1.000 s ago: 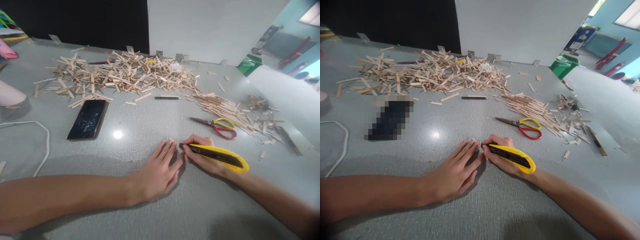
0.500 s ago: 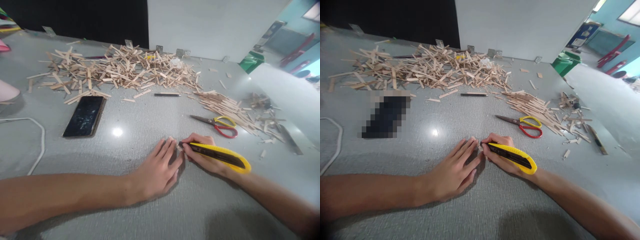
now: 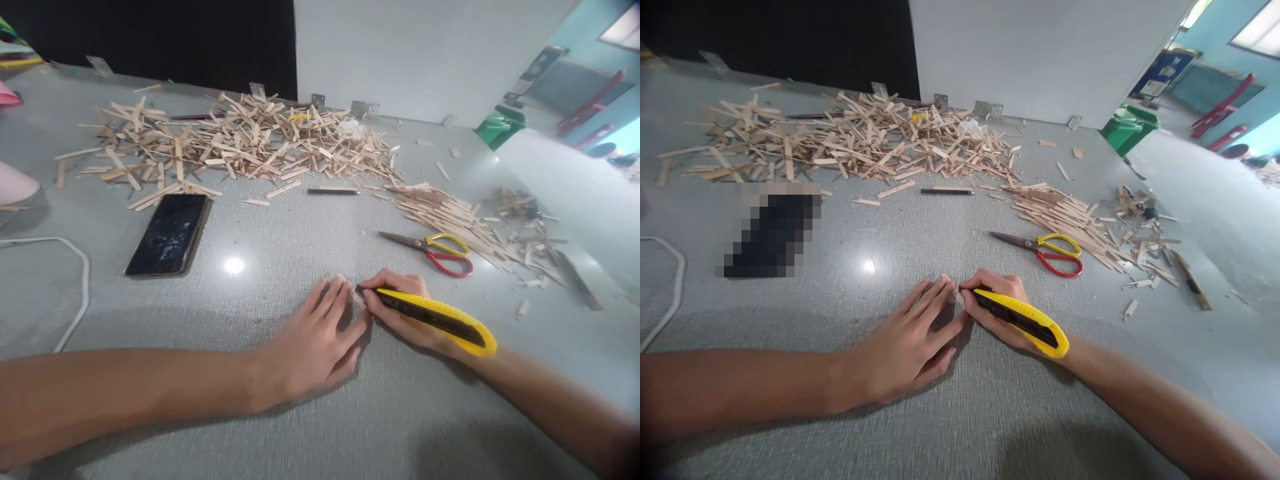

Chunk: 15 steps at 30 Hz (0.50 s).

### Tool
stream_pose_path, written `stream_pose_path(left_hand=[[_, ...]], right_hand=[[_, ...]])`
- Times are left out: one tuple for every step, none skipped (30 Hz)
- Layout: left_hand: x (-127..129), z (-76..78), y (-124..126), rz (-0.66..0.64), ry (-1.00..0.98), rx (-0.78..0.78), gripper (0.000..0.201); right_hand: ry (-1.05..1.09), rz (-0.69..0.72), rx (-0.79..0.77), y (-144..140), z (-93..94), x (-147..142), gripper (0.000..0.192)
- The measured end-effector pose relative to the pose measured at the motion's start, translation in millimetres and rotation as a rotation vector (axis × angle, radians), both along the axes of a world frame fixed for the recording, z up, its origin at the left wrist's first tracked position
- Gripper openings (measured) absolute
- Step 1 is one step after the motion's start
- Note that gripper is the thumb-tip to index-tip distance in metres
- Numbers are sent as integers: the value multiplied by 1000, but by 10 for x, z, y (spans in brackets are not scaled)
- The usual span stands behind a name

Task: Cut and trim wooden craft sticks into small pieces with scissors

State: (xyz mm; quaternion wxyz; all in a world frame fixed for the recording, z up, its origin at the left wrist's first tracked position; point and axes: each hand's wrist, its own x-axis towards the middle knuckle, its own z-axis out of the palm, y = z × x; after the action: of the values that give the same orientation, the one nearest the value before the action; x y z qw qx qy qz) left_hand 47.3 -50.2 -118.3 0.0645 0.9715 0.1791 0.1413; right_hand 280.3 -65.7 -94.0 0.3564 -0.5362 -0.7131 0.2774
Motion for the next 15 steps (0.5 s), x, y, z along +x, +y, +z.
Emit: stream_pose_path(left_hand=[[-1, -1, -1, 0, -1, -2, 54], [-3, -2, -2, 1, -5, -7, 54], [-4, -3, -2, 3, -9, -13, 54], [-4, -3, -2, 4, -13, -21, 53], [-4, -3, -1, 4, -16, -26, 53], [-4, -3, 0, 1, -18, -30, 53], [-2, -1, 1, -1, -17, -33, 53], [-1, 1, 2, -3, -16, -34, 54], [0, 4, 4, -4, -10, -35, 54], [1, 8, 6, -6, -3, -35, 54], [1, 13, 9, -9, 5, -36, 53], [1, 18, 14, -15, 14, -37, 52], [1, 23, 20, -21, 21, -38, 52], [0, 26, 26, -28, 23, -38, 53], [-2, 28, 34, -33, 22, -38, 53]], right_hand=[[-2, 1, 4, 0, 1, -1, 13], [-4, 1, 8, 1, 2, -1, 13], [-7, 1, 10, 2, 1, 1, 13], [-11, 1, 11, 4, -2, 3, 13], [-16, 1, 13, 6, -6, 6, 13], [-21, 0, 16, 7, -12, 8, 13], [-27, -1, 21, 9, -19, 10, 13], [-31, -1, 27, 10, -26, 11, 13], [-34, -1, 36, 10, -33, 11, 13], [-36, 3, 45, 9, -39, 9, 14], [-36, 8, 54, 7, -44, 7, 14], [-35, 15, 62, 5, -47, 4, 15], [-34, 24, 69, 2, -48, 1, 15], [-34, 33, 74, 0, -48, -2, 15], [-33, 42, 77, -3, -46, -4, 16]])
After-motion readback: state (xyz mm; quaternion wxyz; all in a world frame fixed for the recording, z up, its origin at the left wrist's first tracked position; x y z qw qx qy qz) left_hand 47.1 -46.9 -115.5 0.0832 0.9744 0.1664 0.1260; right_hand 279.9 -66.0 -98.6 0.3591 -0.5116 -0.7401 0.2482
